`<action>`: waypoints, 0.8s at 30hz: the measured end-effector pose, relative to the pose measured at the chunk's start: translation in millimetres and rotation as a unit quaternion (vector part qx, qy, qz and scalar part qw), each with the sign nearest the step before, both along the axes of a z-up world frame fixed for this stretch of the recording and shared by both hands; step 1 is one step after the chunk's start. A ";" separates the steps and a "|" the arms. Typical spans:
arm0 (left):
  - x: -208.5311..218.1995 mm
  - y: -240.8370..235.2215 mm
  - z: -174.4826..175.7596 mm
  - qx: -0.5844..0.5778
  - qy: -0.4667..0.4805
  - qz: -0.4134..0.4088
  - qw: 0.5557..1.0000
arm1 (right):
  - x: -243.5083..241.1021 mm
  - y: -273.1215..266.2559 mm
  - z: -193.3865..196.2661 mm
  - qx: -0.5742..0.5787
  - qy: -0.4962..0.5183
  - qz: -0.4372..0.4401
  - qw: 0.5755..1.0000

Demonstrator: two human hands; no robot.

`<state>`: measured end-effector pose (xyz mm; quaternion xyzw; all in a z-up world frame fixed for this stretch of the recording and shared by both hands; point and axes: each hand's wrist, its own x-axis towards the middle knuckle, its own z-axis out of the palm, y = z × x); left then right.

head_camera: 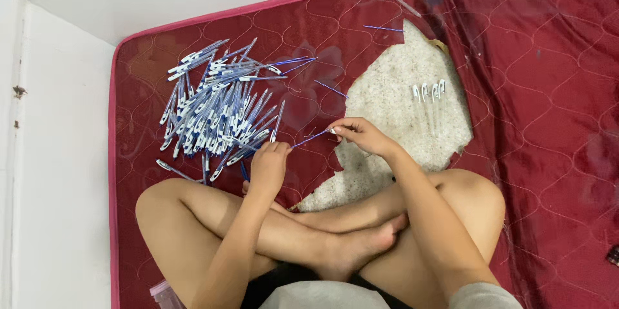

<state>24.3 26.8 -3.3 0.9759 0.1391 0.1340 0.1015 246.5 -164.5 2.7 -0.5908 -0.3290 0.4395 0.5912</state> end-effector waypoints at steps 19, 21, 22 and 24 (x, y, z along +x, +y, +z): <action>12.0 21.2 8.4 0.123 0.033 -0.081 0.989 | -23.7 1.6 23.8 -0.030 -0.164 0.072 0.983; 12.3 23.9 22.3 0.077 0.041 -0.103 0.991 | -25.5 2.6 16.5 -0.010 -0.145 0.069 0.987; 11.5 23.8 22.6 0.078 0.040 -0.102 0.991 | -26.0 1.5 19.8 -0.009 -0.147 0.069 0.987; 8.2 24.2 23.1 0.078 0.035 -0.103 0.991 | -28.1 0.3 25.9 -0.043 -0.165 0.072 0.983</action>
